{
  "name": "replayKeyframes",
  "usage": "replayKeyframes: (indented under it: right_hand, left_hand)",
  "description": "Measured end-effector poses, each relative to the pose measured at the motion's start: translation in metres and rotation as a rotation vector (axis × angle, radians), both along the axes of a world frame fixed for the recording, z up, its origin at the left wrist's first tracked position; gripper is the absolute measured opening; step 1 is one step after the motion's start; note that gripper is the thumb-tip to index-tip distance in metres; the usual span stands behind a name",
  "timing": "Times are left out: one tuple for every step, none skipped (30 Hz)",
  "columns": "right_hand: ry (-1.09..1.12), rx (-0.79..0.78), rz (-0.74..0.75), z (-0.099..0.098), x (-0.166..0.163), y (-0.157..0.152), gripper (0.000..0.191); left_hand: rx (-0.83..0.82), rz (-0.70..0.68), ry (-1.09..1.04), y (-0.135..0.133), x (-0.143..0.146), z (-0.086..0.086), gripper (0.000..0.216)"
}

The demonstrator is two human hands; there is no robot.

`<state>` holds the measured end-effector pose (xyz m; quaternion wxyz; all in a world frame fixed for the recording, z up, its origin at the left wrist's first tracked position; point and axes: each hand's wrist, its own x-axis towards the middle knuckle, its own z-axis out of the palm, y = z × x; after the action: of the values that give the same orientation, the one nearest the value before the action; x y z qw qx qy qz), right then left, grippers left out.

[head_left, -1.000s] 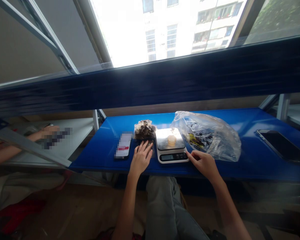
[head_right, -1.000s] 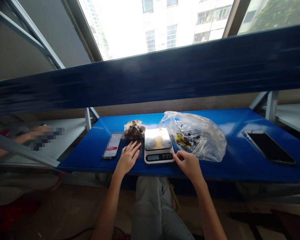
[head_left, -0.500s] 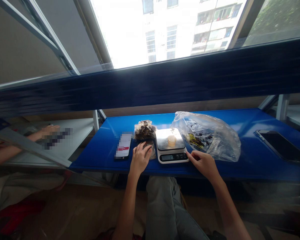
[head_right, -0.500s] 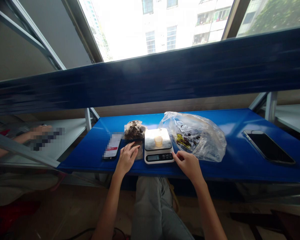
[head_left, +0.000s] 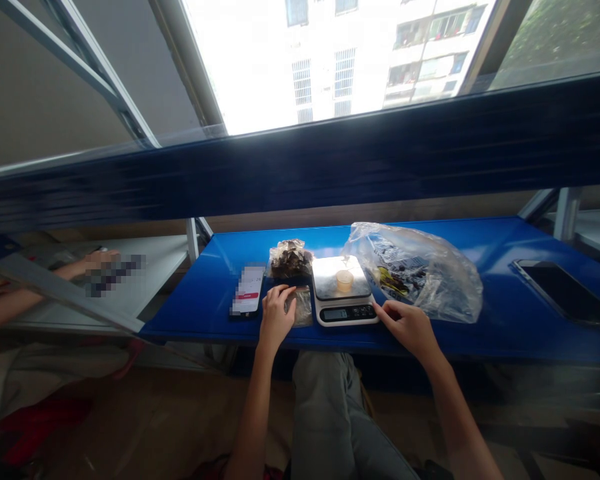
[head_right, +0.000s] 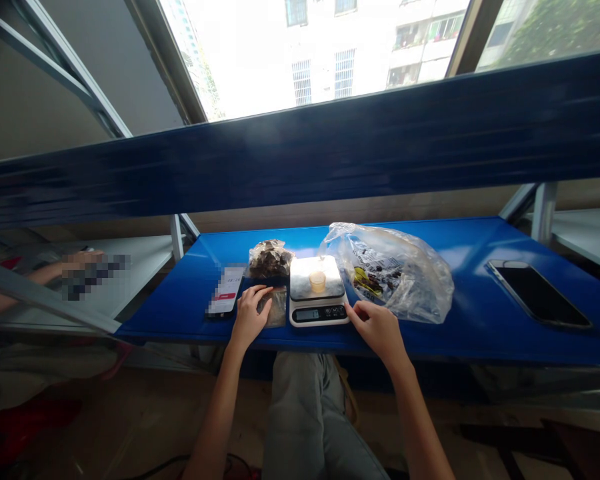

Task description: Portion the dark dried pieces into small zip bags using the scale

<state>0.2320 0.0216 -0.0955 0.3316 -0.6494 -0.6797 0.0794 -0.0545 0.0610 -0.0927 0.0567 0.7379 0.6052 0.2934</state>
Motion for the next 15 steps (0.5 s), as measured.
replayKeyframes:
  right_hand:
    - [-0.001, 0.000, -0.001, 0.0001, 0.0000, 0.0000, 0.048]
    - [-0.002, 0.000, -0.001, 0.0002, 0.0001, -0.0001, 0.048]
    - [-0.002, 0.001, -0.002, 0.0003, 0.0001, -0.0001, 0.048]
    - [-0.002, 0.003, -0.002, 0.0004, 0.0001, 0.0000, 0.048]
    - [-0.002, 0.006, -0.002, 0.0004, 0.0001, 0.0000, 0.048]
    - [-0.001, 0.010, 0.000, 0.0004, 0.0002, 0.0001, 0.048]
    - [0.000, 0.013, 0.002, 0.0004, 0.0002, 0.0002, 0.048]
    - [0.001, 0.015, 0.003, 0.0003, 0.0003, 0.0004, 0.049]
    - [0.001, 0.015, 0.005, 0.0003, 0.0003, 0.0005, 0.049]
    - [0.000, 0.013, 0.006, 0.0002, 0.0004, 0.0006, 0.049]
    - [-0.002, 0.010, 0.006, 0.0001, 0.0005, 0.0007, 0.049]
    - [-0.002, 0.008, 0.005, 0.0000, 0.0006, 0.0007, 0.049]
    - [-0.002, 0.005, 0.004, -0.0001, 0.0008, 0.0008, 0.049]
    - [0.000, 0.003, 0.003, -0.0002, 0.0009, 0.0008, 0.049]
    - [0.000, 0.002, 0.002, -0.0003, 0.0010, 0.0008, 0.049]
  left_hand:
    - [0.005, -0.001, -0.005, 0.0000, -0.0003, 0.0000, 0.027]
    - [0.010, 0.000, -0.011, 0.0000, -0.0004, -0.0002, 0.028]
    - [0.015, 0.001, -0.018, 0.0002, -0.0006, -0.0007, 0.028]
    - [0.020, 0.002, -0.024, 0.0004, -0.0007, -0.0013, 0.028]
    - [0.025, -0.001, -0.031, 0.0007, -0.0008, -0.0020, 0.028]
    - [0.030, -0.005, -0.039, 0.0010, -0.0010, -0.0028, 0.027]
    - [0.034, -0.012, -0.046, 0.0013, -0.0011, -0.0037, 0.027]
    - [0.038, -0.019, -0.054, 0.0016, -0.0013, -0.0045, 0.027]
    - [0.042, -0.026, -0.062, 0.0019, -0.0015, -0.0052, 0.027]
    - [0.047, -0.031, -0.069, 0.0022, -0.0017, -0.0058, 0.027]
    - [0.051, -0.035, -0.077, 0.0024, -0.0018, -0.0063, 0.027]
    - [0.056, -0.037, -0.084, 0.0026, -0.0018, -0.0067, 0.027]
    - [0.060, -0.038, -0.090, 0.0028, -0.0018, -0.0069, 0.027]
    - [0.064, -0.038, -0.096, 0.0029, -0.0017, -0.0070, 0.027]
    - [0.066, -0.037, -0.101, 0.0030, -0.0017, -0.0071, 0.027]
